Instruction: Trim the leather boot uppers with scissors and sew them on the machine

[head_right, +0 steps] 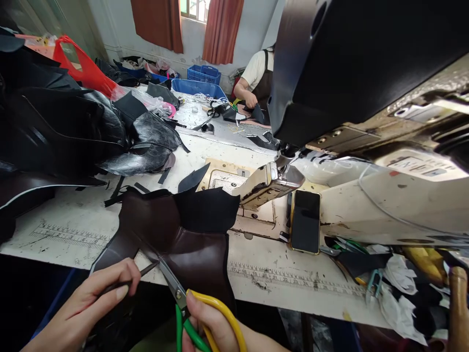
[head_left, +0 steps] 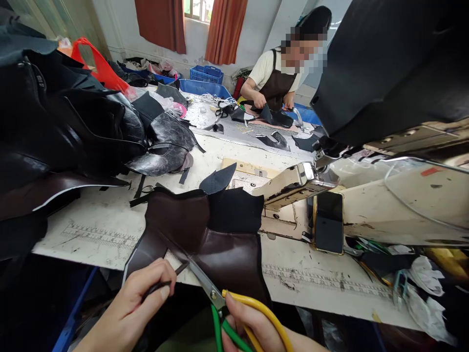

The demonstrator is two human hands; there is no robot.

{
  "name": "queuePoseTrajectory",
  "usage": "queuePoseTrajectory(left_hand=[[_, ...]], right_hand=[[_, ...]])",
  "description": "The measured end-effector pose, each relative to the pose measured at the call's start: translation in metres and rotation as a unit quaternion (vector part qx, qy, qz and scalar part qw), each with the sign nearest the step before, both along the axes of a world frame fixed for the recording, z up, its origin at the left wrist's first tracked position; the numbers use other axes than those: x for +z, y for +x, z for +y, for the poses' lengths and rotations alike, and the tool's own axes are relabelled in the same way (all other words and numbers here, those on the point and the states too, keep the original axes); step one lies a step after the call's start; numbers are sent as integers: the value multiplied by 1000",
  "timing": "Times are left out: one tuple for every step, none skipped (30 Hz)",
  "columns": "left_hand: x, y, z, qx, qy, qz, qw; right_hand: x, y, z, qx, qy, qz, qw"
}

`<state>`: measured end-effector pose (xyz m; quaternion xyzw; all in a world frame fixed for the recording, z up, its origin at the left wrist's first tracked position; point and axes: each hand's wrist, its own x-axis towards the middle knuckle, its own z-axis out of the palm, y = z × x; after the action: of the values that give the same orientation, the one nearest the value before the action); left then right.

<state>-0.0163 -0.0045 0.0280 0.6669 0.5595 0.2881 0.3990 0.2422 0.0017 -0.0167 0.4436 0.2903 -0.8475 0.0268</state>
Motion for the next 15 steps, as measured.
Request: queuePoseTrajectory(left_hand=[[-2, 3, 3, 19, 29, 46, 998], [-6, 6, 6, 43, 71, 100, 992], [-12, 9, 8, 66, 121, 152, 979], [-19, 12, 10, 80, 165, 197, 963], [-26, 14, 11, 86, 193, 238, 948], [-32, 16, 12, 85, 208, 271, 936], [-37, 16, 12, 84, 212, 297, 927], [-40, 15, 11, 85, 216, 310, 922], [-41, 14, 10, 85, 217, 310, 922], [-41, 12, 9, 87, 217, 297, 926], [-40, 10, 8, 85, 218, 275, 933], [-39, 9, 6, 83, 215, 249, 941], [-37, 8, 5, 83, 207, 223, 949], [-36, 8, 3, 85, 197, 202, 956], [-36, 8, 2, 89, 187, 186, 960]], right_hand=[[-1, 1, -1, -1, 4, -4, 1000], [-2, 1, -1, 0, 8, -6, 1000], [-3, 1, 0, 0, 11, -7, 1000], [-2, 0, 0, 0, 15, -6, 1000], [-1, -1, 1, -1, 17, -5, 1000], [0, -2, 2, -2, 19, -6, 1000], [2, -3, 3, -5, 22, -10, 1000], [4, -3, 4, -6, 23, -13, 1000], [5, -4, 4, -4, 25, -14, 1000], [7, -4, 5, -5, 28, -16, 999], [8, -5, 5, -5, 32, -18, 999], [9, -5, 5, -4, 35, -21, 999], [10, -5, 5, -1, 38, -26, 999], [11, -6, 5, 3, 41, -33, 999], [11, -6, 5, 8, 43, -40, 998]])
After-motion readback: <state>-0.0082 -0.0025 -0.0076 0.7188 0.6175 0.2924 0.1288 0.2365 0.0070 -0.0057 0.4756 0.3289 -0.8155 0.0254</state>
